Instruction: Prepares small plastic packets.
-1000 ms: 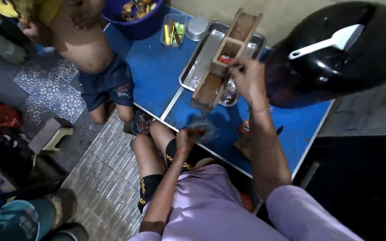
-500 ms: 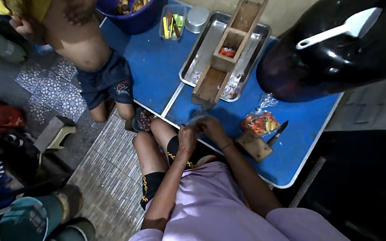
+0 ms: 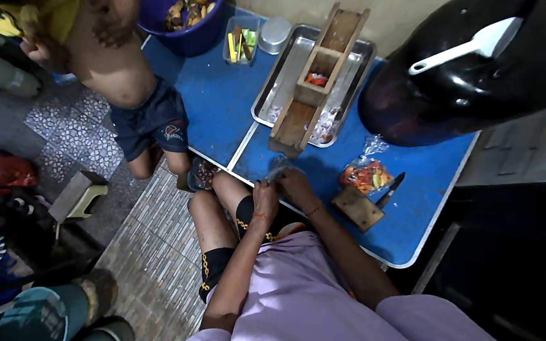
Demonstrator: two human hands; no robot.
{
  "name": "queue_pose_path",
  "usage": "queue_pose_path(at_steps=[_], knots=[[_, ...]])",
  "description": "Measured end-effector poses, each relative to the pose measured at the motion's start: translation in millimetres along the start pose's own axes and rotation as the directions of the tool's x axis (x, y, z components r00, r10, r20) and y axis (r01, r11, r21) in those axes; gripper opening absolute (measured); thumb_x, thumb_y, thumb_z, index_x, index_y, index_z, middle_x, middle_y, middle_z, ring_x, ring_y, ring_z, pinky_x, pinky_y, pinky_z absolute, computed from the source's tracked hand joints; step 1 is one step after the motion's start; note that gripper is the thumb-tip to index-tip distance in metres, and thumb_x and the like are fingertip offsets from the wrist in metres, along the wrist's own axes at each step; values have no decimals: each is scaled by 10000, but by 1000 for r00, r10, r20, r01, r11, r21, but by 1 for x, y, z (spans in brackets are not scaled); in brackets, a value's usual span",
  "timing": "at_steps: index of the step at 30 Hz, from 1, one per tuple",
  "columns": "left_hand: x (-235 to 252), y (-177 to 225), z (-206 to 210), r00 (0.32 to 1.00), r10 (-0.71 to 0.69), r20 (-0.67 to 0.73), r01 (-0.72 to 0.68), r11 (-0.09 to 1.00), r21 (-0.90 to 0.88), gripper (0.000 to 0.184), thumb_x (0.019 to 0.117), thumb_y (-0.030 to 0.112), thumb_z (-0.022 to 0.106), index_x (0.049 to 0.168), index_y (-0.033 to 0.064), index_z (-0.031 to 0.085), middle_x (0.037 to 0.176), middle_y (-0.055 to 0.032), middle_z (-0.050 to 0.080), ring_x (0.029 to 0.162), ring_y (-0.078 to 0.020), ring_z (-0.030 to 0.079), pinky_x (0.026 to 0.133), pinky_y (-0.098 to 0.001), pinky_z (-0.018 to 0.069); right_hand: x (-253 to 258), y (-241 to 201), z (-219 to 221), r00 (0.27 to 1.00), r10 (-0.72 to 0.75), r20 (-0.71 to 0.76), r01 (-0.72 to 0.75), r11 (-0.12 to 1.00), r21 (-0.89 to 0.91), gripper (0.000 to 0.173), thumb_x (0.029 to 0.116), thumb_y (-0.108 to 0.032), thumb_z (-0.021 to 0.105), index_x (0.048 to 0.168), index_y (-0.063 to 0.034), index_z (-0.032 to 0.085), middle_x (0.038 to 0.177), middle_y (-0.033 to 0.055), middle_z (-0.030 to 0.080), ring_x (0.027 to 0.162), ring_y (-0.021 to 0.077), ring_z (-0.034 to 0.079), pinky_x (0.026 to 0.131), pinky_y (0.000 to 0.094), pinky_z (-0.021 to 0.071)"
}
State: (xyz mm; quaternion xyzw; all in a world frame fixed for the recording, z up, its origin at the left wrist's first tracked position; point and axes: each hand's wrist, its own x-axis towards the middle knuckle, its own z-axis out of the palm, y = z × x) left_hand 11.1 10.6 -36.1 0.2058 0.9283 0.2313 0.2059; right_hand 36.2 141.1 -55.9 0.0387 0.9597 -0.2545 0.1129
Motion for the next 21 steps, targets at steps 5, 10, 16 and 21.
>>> queue_pose_path(at_steps=[5,10,16,21], knots=[[0,0,-2,1000,0,9,0,1000,27,265,968,42,582,1193,1,716,1201,-245,666,1169,-432,599,1025,-537,475,2,-4,-1,995,44,87,-40,998,-47,215,968,-115,671,1155,-37,740,1294,221,629,1235,423,581,976,576,523],[-1,2,-4,999,-19,36,19,1000,9,251,969,44,586,1177,-22,710,1202,-254,663,1194,-431,592,1056,-525,458,-3,-7,-5,996,50,80,-44,997,-70,222,968,-89,661,1158,6,726,1270,243,632,1212,431,591,999,552,512],[-2,4,-4,1000,8,8,-7,999,-51,241,973,38,584,1165,-21,717,1166,-248,682,1163,-436,609,1042,-532,467,-16,-18,-26,988,143,58,-139,988,-59,222,965,-52,655,1158,35,724,1290,261,624,1228,429,594,1026,550,499],[-3,4,-5,987,120,-108,-145,953,-267,301,951,118,692,1232,9,706,1199,-230,670,1142,-410,614,1012,-523,483,-32,-27,-51,966,248,-67,-249,968,-10,197,976,-63,653,1138,23,726,1170,252,682,1094,428,668,913,569,547]])
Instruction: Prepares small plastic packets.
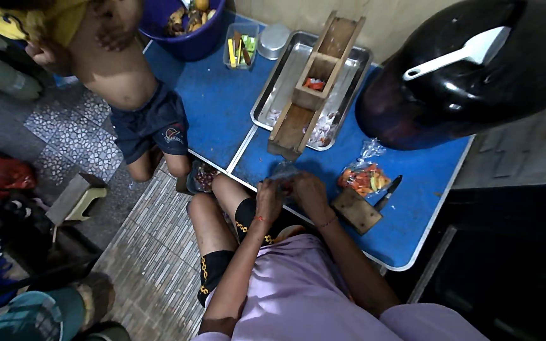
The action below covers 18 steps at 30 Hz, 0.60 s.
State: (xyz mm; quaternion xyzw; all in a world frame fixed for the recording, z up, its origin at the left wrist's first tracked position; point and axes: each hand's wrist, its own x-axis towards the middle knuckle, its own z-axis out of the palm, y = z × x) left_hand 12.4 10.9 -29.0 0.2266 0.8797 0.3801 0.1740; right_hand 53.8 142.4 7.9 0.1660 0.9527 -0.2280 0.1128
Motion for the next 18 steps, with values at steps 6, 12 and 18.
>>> queue_pose_path(at_steps=[6,12,18], knots=[[2,9,-3,998,-7,-62,-8,972,-236,185,956,69,687,1119,-8,729,1076,-159,740,1009,-274,714,954,-468,555,-6,7,-16,1000,16,-19,-11,972,236,218,1030,-104,597,1170,10,719,1152,233,695,1057,409,686,928,584,535],[1,10,-8,994,-79,-75,60,970,-235,170,958,90,692,1085,-14,736,998,-155,751,915,-258,731,894,-463,576,-6,13,-10,999,-41,7,35,922,385,205,1026,-89,592,1125,18,735,1070,207,731,1002,354,709,939,536,553],[3,8,-7,993,-120,-21,108,945,-310,233,928,107,741,1130,-4,709,992,-123,751,867,-193,734,857,-391,603,-9,7,-6,999,41,-5,-37,932,361,227,1003,-144,634,1102,37,730,1046,225,718,982,367,702,924,544,552]])
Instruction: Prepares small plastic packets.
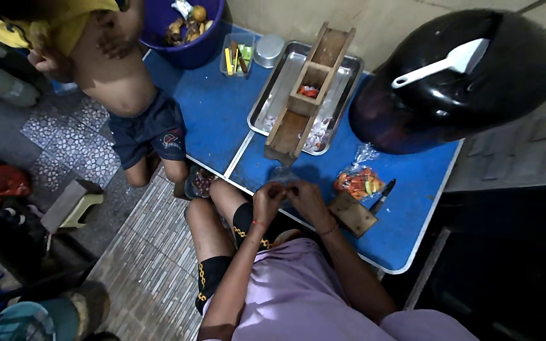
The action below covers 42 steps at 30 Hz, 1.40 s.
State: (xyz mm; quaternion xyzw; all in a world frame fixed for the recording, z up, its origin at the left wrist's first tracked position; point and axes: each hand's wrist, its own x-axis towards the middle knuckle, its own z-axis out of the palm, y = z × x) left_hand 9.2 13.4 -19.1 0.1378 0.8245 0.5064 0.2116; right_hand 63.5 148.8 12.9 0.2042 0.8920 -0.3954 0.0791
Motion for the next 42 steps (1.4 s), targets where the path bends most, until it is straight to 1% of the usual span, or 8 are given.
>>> queue_pose_path(at_steps=[10,18,24,27,30,33,38,42], knots=[[6,-9,-8,996,-42,73,58,971,-232,155,921,59,735,1063,-2,730,957,-88,741,870,-130,702,856,-341,581,0,3,-3,1000,1,-1,0,988,156,214,984,-146,671,1067,43,728,976,197,722,887,291,701,861,468,570],[4,-9,-15,964,-121,239,238,796,-556,113,952,-24,646,1053,-49,689,894,-69,723,789,-121,695,793,-317,600,6,15,-10,992,9,129,-58,922,383,159,986,-100,659,1053,26,728,925,123,705,795,148,658,783,336,568],[2,-1,-20,905,-174,388,409,607,-681,189,1018,-31,471,1088,-24,646,920,-47,705,831,-122,686,832,-303,588,9,27,-4,980,26,197,-152,732,664,155,977,-19,587,1057,65,690,883,69,694,721,84,647,728,266,577],[5,1,-20,931,-165,325,362,532,-765,233,1008,-44,434,1079,-4,652,921,-43,715,816,-122,695,810,-297,595,10,26,-4,980,87,182,-198,565,801,154,1010,-6,502,1043,40,645,837,31,674,704,82,652,719,260,587],[17,22,-22,969,-198,145,240,638,-732,164,989,-69,527,1068,-27,664,906,-52,723,768,-106,697,750,-268,600,16,29,-4,988,138,67,-146,719,679,134,1001,-16,598,1077,63,675,893,78,679,738,85,640,734,262,570],[45,55,-25,990,-124,70,141,791,-596,175,981,-35,592,1146,-53,646,981,-85,711,839,-122,683,819,-311,584,15,36,3,997,75,16,-72,848,525,168,981,-53,644,1095,56,700,959,126,708,800,118,668,781,302,578],[117,131,-25,999,37,-38,-48,926,-375,204,928,16,701,1119,-53,677,942,-118,706,789,-130,665,764,-310,578,5,36,11,998,52,30,-60,881,469,201,987,-120,653,1112,24,716,1013,124,734,884,154,704,848,343,590],[179,164,-19,997,76,-18,-78,987,-141,204,932,62,718,1128,8,734,1058,-131,745,958,-200,710,910,-397,562,-1,33,13,998,55,13,-54,885,462,190,980,-100,652,1107,23,721,1010,127,733,880,150,696,846,330,578]])
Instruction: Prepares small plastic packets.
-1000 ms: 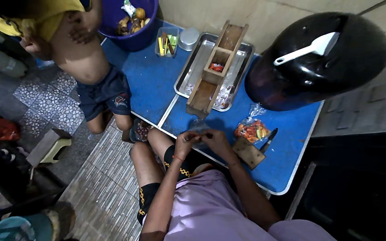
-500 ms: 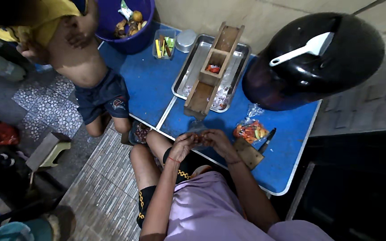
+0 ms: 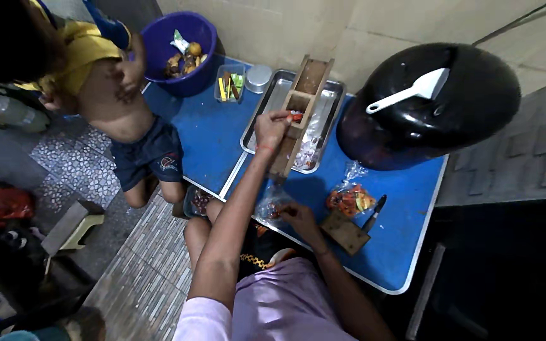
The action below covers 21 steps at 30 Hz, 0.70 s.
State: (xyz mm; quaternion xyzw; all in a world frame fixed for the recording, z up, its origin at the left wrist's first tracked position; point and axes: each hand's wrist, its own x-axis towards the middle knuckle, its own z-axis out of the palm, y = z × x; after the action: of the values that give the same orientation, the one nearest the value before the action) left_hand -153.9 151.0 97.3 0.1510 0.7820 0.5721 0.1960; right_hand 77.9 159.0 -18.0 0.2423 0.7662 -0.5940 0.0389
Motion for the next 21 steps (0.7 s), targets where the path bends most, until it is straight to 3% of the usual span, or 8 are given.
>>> queue_pose_path(at_steps=[2,5,9,12,15,17,21], knots=[[22,0,3,997,1,83,-6,998,59,240,949,58,684,1181,12,725,1169,-147,724,1073,-239,695,991,-437,539,-1,2,1,1000,-5,-9,5,1000,10,180,972,-84,655,1100,22,724,1001,122,734,871,140,694,838,316,579],[27,2,-2,991,19,132,-30,996,79,280,985,71,651,1257,26,697,1252,-145,700,1154,-241,669,1033,-432,510,-1,3,2,1000,-19,-24,19,1000,-3,179,971,-90,657,1097,19,723,1004,121,734,870,135,692,833,303,576],[-8,-14,-27,995,86,50,-81,993,-83,302,1023,64,579,1309,-18,631,1271,-175,660,1066,-218,686,934,-384,570,0,3,0,998,-46,-38,42,995,-87,205,1002,-89,609,1122,39,714,1049,167,731,927,209,704,883,376,574],[-54,-49,-46,995,95,-20,-96,994,-45,298,1034,100,567,1296,-29,629,1217,-176,676,1000,-203,699,893,-378,588,4,0,-1,999,-25,-34,20,992,-128,231,1031,-87,547,1146,28,712,1071,172,734,973,246,710,917,436,568],[-113,-83,-52,999,-43,2,42,992,120,334,1023,136,610,1339,26,608,1186,-161,690,978,-229,675,861,-400,554,9,2,4,996,-77,-36,67,973,-220,233,1034,-61,534,1134,37,720,1063,189,742,984,292,722,933,483,568],[-140,-112,-46,987,-155,47,141,966,216,412,994,169,672,1378,47,584,1238,-181,657,1071,-289,650,922,-461,540,13,5,9,989,-145,-21,129,932,-338,199,1011,-60,586,1108,21,740,1100,207,732,1060,355,700,975,538,543],[-159,-159,-20,963,-256,87,213,916,339,560,914,185,769,1414,43,561,1349,-260,575,1228,-412,569,1022,-572,482,16,9,18,977,-211,12,189,851,-490,181,985,-64,637,1105,1,755,1188,242,688,1184,417,635,1034,557,508]])
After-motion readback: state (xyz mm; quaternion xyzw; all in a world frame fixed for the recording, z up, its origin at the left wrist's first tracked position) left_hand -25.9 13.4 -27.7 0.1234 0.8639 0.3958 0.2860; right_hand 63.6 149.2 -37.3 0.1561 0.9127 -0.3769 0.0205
